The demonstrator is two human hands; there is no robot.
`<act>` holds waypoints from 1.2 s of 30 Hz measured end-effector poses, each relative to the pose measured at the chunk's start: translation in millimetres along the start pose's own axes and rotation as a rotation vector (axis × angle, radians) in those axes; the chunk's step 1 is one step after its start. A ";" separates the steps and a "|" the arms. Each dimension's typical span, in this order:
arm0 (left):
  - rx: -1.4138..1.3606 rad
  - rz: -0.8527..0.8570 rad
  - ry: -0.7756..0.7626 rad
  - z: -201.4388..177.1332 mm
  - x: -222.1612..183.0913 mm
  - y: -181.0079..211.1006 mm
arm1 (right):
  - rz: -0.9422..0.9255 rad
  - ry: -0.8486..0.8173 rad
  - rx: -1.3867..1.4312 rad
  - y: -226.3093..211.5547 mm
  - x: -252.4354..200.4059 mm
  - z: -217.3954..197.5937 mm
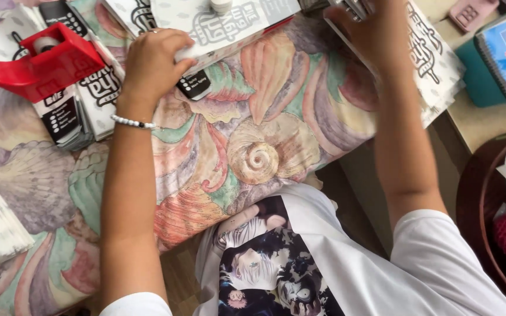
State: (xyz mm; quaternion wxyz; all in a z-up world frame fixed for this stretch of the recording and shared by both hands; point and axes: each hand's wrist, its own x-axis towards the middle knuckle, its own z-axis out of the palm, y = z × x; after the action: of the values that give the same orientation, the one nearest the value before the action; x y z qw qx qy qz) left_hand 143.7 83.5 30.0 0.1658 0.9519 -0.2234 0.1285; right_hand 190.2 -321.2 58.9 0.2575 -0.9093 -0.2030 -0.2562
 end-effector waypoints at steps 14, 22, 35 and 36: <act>-0.119 -0.043 0.361 19.3 1.3 -19.0 | -0.361 -0.259 0.474 -107.2 34.0 185.4; -0.224 -0.170 0.462 22.4 3.1 -22.9 | -0.076 -0.349 0.793 -92.8 32.5 195.9; -0.218 -0.225 0.499 46.3 6.7 -30.0 | -0.046 -0.440 0.947 -96.2 35.0 185.7; -0.216 -0.280 0.494 52.2 5.8 -33.5 | 0.041 -0.454 0.983 -95.1 34.7 187.1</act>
State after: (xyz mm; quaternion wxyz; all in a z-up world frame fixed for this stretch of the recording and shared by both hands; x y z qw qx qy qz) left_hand 173.3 90.1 -24.4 0.3313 0.8902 -0.0552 0.3076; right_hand 237.5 -131.3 -24.3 0.6072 -0.7179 -0.3317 0.0772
